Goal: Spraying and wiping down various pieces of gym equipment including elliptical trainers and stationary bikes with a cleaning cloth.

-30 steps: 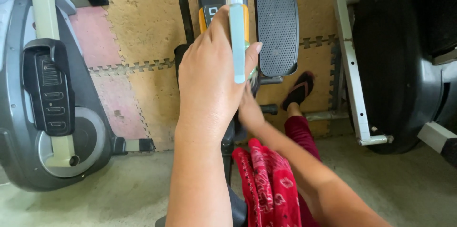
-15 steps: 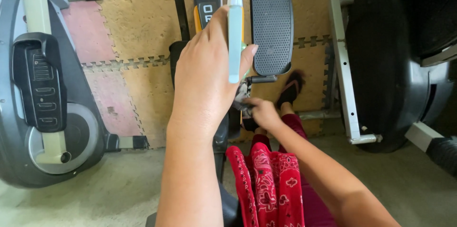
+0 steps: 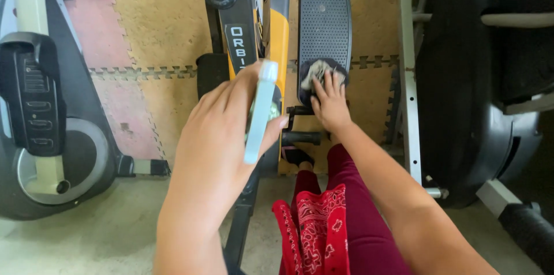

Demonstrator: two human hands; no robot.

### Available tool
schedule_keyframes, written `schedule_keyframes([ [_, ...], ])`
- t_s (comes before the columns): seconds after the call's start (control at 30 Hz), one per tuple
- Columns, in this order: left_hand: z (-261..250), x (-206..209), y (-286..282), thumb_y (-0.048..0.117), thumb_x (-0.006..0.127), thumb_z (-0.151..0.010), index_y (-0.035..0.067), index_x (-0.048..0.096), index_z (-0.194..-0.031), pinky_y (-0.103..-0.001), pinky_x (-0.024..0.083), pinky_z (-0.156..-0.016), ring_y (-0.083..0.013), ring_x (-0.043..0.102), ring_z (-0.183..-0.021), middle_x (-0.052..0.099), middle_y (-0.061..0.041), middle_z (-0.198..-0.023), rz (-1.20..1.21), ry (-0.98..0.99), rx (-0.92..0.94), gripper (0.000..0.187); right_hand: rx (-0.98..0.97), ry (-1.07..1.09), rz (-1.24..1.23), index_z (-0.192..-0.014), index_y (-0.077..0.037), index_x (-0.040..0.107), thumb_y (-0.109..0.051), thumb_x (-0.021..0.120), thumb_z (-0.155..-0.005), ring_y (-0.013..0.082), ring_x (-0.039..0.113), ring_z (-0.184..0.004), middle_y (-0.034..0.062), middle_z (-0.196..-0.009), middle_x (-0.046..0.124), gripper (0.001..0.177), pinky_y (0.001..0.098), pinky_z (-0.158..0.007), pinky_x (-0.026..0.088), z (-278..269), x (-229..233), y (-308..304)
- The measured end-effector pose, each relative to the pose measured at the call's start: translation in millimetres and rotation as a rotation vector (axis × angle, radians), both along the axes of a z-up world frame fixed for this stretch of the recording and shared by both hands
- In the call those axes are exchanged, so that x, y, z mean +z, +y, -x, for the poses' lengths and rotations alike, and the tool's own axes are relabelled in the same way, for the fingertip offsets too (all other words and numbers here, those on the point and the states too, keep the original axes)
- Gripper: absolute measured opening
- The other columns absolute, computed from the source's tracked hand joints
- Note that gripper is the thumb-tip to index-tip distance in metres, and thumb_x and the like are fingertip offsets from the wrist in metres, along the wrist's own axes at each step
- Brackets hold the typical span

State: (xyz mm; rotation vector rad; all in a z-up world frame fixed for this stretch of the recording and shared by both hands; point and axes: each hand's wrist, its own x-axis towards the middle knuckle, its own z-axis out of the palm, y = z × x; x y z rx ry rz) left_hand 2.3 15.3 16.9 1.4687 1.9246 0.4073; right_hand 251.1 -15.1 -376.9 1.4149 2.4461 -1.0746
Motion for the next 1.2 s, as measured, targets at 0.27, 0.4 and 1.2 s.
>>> schedule_keyframes([
  [0.27, 2.6, -10.1, 3.2, 0.026, 0.073, -0.09, 0.001, 0.052, -0.137, -0.047, 0.047, -0.102, -0.0372, 0.061, -0.122, 0.063, -0.017, -0.136, 0.015, 0.019, -0.043, 0.058, -0.062, -0.16, -0.078, -0.168, -0.017, 0.019, -0.017, 0.057, -0.104, 0.0542, 0.003, -0.152, 0.0309, -0.167, 0.001, 0.074, 0.0667, -0.121, 0.019, 31.2, -66.6, 115.5],
  [0.4, 6.3, -12.9, 2.0, 0.024, 0.072, -0.092, 0.0, 0.052, -0.135, -0.045, 0.046, -0.107, -0.0379, 0.06, -0.126, 0.061, -0.018, -0.142, -0.012, -0.018, -0.065, 0.053, -0.268, -0.226, 0.159, -0.168, -0.023, 0.0, -0.002, 0.052, -0.1, 0.0492, 0.0, -0.156, 0.0218, -0.171, -0.011, 0.089, 0.0577, -0.11, 0.042, 39.0, -84.2, 191.6],
  [1.2, -0.7, 8.1, -6.7, 0.024, 0.073, -0.09, 0.007, 0.058, -0.134, -0.046, 0.054, -0.085, -0.0384, 0.067, -0.102, 0.07, -0.017, -0.108, -0.08, -0.123, -0.063, 0.049, -0.94, 0.737, 1.09, -0.122, 0.004, 0.069, -0.001, 0.05, -0.089, 0.0267, 0.066, -0.093, 0.0135, -0.104, 0.072, 0.038, 0.0411, -0.085, 0.053, -40.8, 116.1, 9.2],
])
